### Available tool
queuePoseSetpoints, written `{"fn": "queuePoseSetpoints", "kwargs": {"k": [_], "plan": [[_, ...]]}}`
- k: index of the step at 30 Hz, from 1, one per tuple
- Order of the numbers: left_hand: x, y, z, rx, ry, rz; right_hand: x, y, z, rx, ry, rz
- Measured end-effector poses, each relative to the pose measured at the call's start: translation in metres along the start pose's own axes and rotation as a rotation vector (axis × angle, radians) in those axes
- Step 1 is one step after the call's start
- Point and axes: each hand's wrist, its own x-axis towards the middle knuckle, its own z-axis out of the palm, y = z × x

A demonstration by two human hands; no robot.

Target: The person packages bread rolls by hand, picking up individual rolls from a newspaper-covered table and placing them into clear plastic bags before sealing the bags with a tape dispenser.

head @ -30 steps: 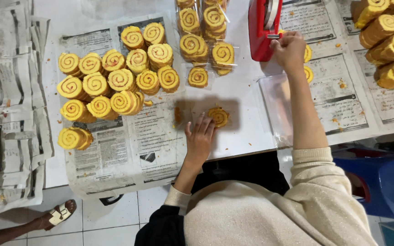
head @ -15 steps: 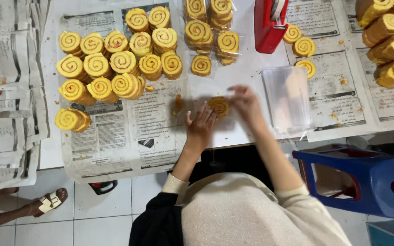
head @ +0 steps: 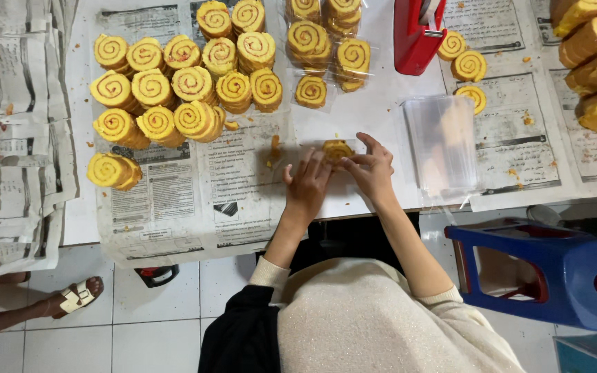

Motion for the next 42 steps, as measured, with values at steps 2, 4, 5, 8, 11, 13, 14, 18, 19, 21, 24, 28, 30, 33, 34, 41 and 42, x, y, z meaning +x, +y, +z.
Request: {"fn": "queuePoseSetpoints", "kwargs": {"k": [2, 4, 5, 8, 11, 13, 14, 18, 19, 21, 24, 28, 30, 33, 34, 41, 42], "plan": [[0.003, -0.001, -0.002, -0.005, -0.010, 0.006, 0.003, -0.006, 0.003, -0.016, 0.004, -0.001], [-0.002, 0.001, -0.006, -0.018, -0.038, 0.012, 0.000, -0.005, 0.008, -0.032, 0.000, 0.015], [0.000, 0.001, -0.005, -0.017, -0.033, 0.011, 0.002, -0.005, 0.009, -0.047, 0.004, 0.017], [0.004, -0.001, -0.005, -0.002, -0.009, 0.024, 0.007, -0.004, 0.012, -0.071, 0.018, 0.020], [0.006, 0.000, -0.013, -0.001, 0.023, 0.051, 0.003, -0.003, 0.016, -0.071, 0.047, 0.012], [0.010, 0.001, -0.023, -0.010, 0.044, 0.065, 0.001, -0.003, 0.017, -0.061, 0.070, -0.007], [0.011, 0.001, -0.030, -0.026, 0.042, 0.079, 0.000, -0.003, 0.018, -0.059, 0.091, -0.023], [0.021, 0.002, -0.057, -0.023, 0.026, 0.153, 0.000, -0.005, 0.021, -0.073, 0.152, -0.073], [0.020, 0.002, -0.057, -0.023, 0.025, 0.153, 0.001, -0.007, 0.020, -0.073, 0.152, -0.073], [0.018, 0.003, -0.056, 0.006, 0.008, 0.170, 0.003, -0.010, 0.017, -0.087, 0.188, -0.166], [0.016, 0.003, -0.050, 0.046, 0.043, 0.185, 0.001, -0.014, 0.014, -0.145, 0.246, -0.303], [0.008, 0.004, -0.040, 0.061, 0.043, 0.191, 0.001, -0.024, 0.004, -0.219, 0.310, -0.427], [0.006, 0.004, -0.037, 0.049, 0.027, 0.188, 0.008, -0.022, 0.003, -0.297, 0.330, -0.507], [0.007, 0.006, -0.042, 0.071, 0.029, 0.191, 0.023, -0.017, -0.001, -0.220, 0.228, -0.450], [0.008, 0.007, -0.043, 0.071, 0.029, 0.193, 0.032, -0.004, 0.003, -0.219, 0.230, -0.451], [0.013, 0.004, -0.057, -0.033, 0.085, 0.075, 0.063, -0.015, -0.015, -0.222, -0.089, -0.408], [0.015, 0.001, -0.060, -0.065, 0.103, 0.047, 0.071, -0.023, -0.017, -0.118, -0.145, -0.321]]}}
